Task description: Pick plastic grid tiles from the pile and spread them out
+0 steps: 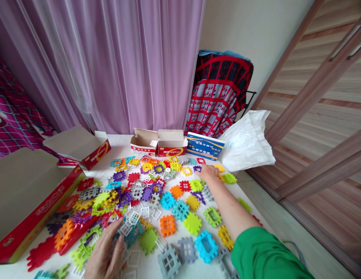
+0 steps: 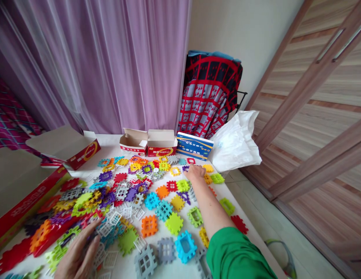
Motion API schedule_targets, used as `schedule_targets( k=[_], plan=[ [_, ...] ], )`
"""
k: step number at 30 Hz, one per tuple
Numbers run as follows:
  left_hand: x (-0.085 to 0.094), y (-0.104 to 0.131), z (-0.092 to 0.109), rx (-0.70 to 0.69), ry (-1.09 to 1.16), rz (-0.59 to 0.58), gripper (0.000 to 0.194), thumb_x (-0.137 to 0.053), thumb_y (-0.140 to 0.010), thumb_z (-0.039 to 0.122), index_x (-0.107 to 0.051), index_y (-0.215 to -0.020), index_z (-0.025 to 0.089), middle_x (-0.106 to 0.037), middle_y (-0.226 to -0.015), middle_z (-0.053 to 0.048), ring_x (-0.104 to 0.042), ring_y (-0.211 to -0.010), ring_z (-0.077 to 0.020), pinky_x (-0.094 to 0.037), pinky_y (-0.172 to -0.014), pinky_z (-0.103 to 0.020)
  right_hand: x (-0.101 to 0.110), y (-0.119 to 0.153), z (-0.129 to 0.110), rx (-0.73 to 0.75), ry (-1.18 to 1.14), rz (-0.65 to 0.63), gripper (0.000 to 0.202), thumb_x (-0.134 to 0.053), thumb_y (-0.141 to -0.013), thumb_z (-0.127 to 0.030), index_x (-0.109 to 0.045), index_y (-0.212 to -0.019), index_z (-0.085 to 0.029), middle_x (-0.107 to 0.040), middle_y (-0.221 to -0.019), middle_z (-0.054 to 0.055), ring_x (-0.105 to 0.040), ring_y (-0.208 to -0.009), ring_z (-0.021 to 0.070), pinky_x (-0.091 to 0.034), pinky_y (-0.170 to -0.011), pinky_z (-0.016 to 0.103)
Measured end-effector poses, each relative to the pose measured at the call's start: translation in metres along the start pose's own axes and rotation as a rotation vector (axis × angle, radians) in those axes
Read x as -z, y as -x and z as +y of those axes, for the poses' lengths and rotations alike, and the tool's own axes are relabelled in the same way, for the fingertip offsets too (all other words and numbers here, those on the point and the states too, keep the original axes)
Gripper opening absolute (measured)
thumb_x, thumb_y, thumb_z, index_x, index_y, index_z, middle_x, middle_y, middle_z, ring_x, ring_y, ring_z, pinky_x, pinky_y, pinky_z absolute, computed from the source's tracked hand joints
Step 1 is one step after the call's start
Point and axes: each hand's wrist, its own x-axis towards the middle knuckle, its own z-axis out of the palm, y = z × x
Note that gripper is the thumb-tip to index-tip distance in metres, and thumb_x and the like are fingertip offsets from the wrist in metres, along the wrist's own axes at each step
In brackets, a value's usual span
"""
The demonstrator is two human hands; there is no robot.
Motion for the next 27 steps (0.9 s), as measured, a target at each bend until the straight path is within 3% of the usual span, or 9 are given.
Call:
schedule_targets(
  k=[7, 12, 16, 20, 27],
  plan=[
    [0.001, -0.001, 0.004, 0.009, 0.004, -0.015, 0.04, -0.052, -0.089, 0.046, -0.063, -0.124, 0.031, -0.07, -0.123, -0.004, -0.067, -0.11, -0.0242, -0.055, -0.094, -0.037, 0.006, 0.002, 0.001, 0.007, -0.004, 0.003, 0.053, -0.055, -0.088, -0.052, -0.063, -0.125, -0.015, -0.065, -0.124, 0.02, -0.057, -0.12, 0.0313, -0.039, -0.095, 0.044],
    [0.0, -0.004, 0.009, -0.039, -0.017, 0.008, 0.038, -0.051, -0.091, 0.043, -0.063, -0.124, 0.029, -0.071, -0.12, -0.005, -0.068, -0.107, -0.0223, -0.055, -0.093, -0.036, 0.02, 0.013, -0.01, 0.117, -0.025, 0.036, 0.038, -0.052, -0.091, -0.039, -0.068, -0.118, -0.017, -0.067, -0.123, 0.017, -0.057, -0.119, 0.0319, -0.04, -0.096, 0.045],
    [-0.001, -0.005, 0.009, -0.076, -0.025, -0.013, 0.039, -0.052, -0.091, 0.04, -0.062, -0.126, 0.028, -0.072, -0.119, -0.006, -0.068, -0.107, -0.0224, -0.053, -0.097, -0.037, 0.025, 0.042, -0.04, 0.352, -0.095, 0.063, 0.031, -0.049, -0.093, -0.035, -0.073, -0.109, -0.025, -0.07, -0.119, 0.009, -0.06, -0.114, 0.0245, -0.043, -0.093, 0.035],
    [-0.004, -0.005, 0.01, -0.042, -0.008, -0.008, 0.039, -0.05, -0.091, 0.04, -0.063, -0.125, 0.027, -0.072, -0.119, -0.007, -0.068, -0.108, -0.0235, -0.053, -0.097, -0.04, 0.017, 0.076, -0.081, 0.52, -0.195, 0.035, 0.024, -0.054, -0.089, -0.038, -0.075, -0.099, -0.03, -0.075, -0.109, 0.0, -0.065, -0.106, 0.0194, -0.045, -0.087, 0.027],
    [-0.006, -0.008, 0.013, -0.023, 0.034, -0.015, 0.038, -0.049, -0.091, 0.04, -0.064, -0.124, 0.026, -0.072, -0.116, -0.008, -0.068, -0.107, -0.0238, -0.053, -0.096, -0.041, -0.001, 0.098, -0.126, 0.479, -0.376, -0.039, 0.023, -0.063, -0.082, -0.037, -0.074, -0.102, -0.03, -0.077, -0.102, -0.001, -0.069, -0.098, 0.0198, -0.049, -0.078, 0.027]
  ],
)
